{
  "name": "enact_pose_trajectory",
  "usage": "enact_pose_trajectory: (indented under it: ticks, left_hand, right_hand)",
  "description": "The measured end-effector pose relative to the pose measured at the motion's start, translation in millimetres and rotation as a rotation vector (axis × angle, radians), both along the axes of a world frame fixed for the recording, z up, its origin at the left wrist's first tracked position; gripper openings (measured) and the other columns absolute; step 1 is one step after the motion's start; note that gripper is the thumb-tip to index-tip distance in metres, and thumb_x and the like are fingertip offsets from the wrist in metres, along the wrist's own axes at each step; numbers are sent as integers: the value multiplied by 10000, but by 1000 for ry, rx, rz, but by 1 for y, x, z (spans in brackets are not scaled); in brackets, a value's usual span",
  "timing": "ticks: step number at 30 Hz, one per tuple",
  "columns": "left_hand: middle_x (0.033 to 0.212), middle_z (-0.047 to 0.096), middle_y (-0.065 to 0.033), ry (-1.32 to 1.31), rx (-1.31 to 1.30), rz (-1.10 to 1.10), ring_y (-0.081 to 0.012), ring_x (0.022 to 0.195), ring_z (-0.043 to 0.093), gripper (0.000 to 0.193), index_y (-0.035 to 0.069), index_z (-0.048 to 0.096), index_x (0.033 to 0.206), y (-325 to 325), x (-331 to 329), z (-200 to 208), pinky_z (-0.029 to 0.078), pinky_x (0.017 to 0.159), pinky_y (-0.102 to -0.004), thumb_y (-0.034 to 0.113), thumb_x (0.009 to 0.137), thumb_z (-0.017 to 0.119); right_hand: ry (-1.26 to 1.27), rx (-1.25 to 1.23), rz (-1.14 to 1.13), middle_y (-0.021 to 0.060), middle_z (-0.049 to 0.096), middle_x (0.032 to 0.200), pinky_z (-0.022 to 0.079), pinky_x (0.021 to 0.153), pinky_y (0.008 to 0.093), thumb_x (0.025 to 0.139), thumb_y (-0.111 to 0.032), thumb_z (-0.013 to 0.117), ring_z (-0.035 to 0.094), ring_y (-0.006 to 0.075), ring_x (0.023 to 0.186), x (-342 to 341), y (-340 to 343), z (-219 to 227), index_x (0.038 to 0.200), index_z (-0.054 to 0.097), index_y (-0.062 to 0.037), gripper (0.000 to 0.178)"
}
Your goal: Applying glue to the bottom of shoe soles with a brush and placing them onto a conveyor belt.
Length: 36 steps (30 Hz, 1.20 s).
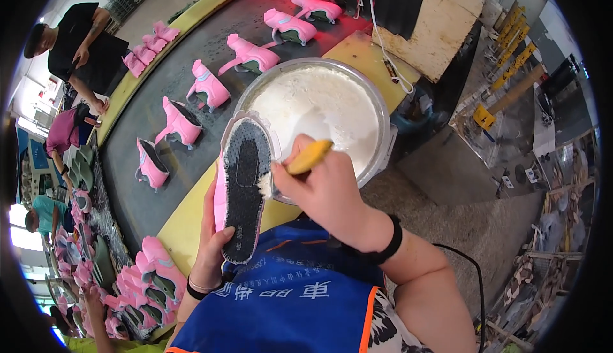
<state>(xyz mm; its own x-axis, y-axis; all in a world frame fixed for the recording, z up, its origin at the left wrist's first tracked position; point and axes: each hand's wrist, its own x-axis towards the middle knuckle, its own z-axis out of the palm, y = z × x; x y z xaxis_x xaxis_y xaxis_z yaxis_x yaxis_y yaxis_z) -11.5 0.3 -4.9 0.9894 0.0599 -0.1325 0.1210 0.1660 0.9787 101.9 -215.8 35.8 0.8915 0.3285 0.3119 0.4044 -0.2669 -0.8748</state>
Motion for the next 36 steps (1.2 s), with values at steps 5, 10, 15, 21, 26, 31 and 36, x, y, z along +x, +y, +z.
enact_pose_trajectory:
  ticks: [5,10,15,21,26,31,36]
  left_hand:
    - [1542,409,-213,-58,81,-50,-309,1416,466,1081,27,167,1616,8,-3,-9,385,1161,-419,392,765,725]
    - [1544,406,-207,-25,36,-69,-300,1437,431,1052,16,188,1611,8,-5,-4,331,1185,-416,335,756,712]
    - [1574,368,-200,-20,42,-117,-293,1472,376,1029,12,191,1609,9,-5,-7,278,1212,-412,268,763,717]
    - [1569,370,-198,-61,123,-158,-300,1470,374,992,3,201,1601,7,-4,-11,273,1216,-423,198,771,708]
    - [1569,371,-201,-40,152,-147,-299,1466,380,1001,9,191,1604,9,-6,3,273,1218,-420,174,755,696]
    - [1554,396,-211,6,19,-125,-308,1444,426,992,7,189,1604,11,-7,9,320,1203,-426,192,757,672]
    - [1566,389,-227,68,-291,-60,-312,1425,462,1031,6,194,1605,10,-16,17,376,1176,-431,316,754,687]
  right_hand:
    - [108,110,-56,121,600,630,461,545,347,892,-186,749,599,255,537,43,3,-18,791,563,-23,267]
    - [-15,240,-129,60,619,625,437,522,275,931,-210,764,597,110,547,62,2,-14,813,580,-21,289]
    - [-39,276,-124,40,634,627,437,494,250,946,-256,770,620,92,535,47,5,-5,810,577,-28,328]
    - [97,282,-55,39,624,598,449,483,267,951,-250,761,625,99,520,8,21,-2,802,559,-35,331]
    - [-16,292,20,52,546,680,446,569,274,885,-62,801,512,98,606,-18,21,-7,800,527,-23,290]
    - [-102,215,34,44,570,689,440,569,261,912,-56,769,547,86,612,-25,10,5,813,553,-22,240]
    - [-80,388,-128,30,607,726,432,570,247,939,-54,740,567,68,639,-2,-4,0,885,586,-15,167]
